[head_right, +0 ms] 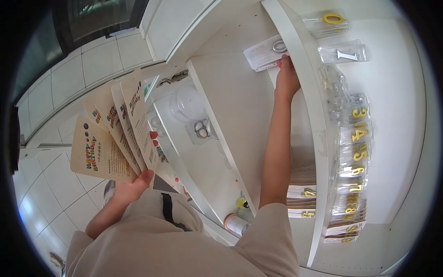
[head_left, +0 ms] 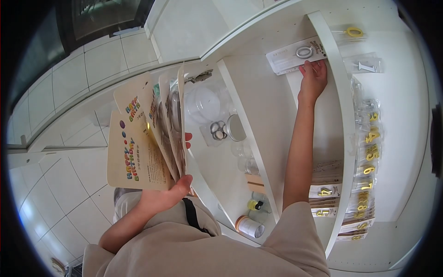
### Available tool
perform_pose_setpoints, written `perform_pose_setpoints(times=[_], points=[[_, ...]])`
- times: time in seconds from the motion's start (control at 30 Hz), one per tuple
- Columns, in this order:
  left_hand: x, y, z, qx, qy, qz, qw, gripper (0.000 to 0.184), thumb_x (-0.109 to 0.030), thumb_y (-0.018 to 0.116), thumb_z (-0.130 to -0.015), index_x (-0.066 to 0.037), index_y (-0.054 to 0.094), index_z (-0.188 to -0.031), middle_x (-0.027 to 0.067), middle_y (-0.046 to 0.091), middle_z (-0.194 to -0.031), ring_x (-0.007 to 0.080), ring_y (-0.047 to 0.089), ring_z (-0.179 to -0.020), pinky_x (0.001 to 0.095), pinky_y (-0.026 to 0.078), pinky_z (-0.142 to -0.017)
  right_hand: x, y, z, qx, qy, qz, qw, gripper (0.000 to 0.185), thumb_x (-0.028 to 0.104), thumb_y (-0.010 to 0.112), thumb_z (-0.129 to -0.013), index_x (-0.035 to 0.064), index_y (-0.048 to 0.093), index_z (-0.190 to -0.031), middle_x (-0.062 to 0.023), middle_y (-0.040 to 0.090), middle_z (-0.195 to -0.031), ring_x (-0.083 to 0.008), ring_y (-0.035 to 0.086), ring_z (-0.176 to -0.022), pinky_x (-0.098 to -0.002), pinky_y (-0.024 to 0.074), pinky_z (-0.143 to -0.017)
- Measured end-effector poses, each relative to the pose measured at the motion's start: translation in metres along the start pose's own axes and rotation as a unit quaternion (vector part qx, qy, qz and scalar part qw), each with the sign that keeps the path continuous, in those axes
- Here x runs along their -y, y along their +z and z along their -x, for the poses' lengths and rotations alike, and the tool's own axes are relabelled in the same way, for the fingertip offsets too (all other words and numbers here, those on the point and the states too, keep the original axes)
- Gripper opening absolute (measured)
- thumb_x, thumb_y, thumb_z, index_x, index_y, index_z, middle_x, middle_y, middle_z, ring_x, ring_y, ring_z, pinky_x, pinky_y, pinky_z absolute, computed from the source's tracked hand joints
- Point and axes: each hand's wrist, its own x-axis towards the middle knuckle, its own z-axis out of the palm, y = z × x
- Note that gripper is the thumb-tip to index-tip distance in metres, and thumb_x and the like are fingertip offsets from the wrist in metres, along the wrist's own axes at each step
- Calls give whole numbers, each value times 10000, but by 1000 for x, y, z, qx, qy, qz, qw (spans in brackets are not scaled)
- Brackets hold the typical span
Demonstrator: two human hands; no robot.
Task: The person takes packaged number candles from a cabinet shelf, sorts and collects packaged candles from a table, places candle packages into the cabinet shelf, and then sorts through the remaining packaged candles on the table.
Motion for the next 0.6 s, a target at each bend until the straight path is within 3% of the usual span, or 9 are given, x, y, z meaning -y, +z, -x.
perform_pose_setpoints(times=[0.2,0.6], points=[[3,1,1,-4,16,5,1000,719,-28,544,-649,-62,270,-1313,119,463,-1251,234,483,-1090,334,386,-937,9,0,4,-18,14,8,1000,448,-3,564,-783,-43,418,-1205,-120,541,-960,-189,543,-839,-293,522,-776],[0,5,0,-9,-10,34,999,714,-16,540,-650,-60,267,-1308,122,461,-1251,230,484,-1082,333,393,-929,5,-3,1,-16,12,17,1000,317,11,549,-782,-47,509,-1091,-117,588,-872,-157,567,-760,-272,529,-739]])
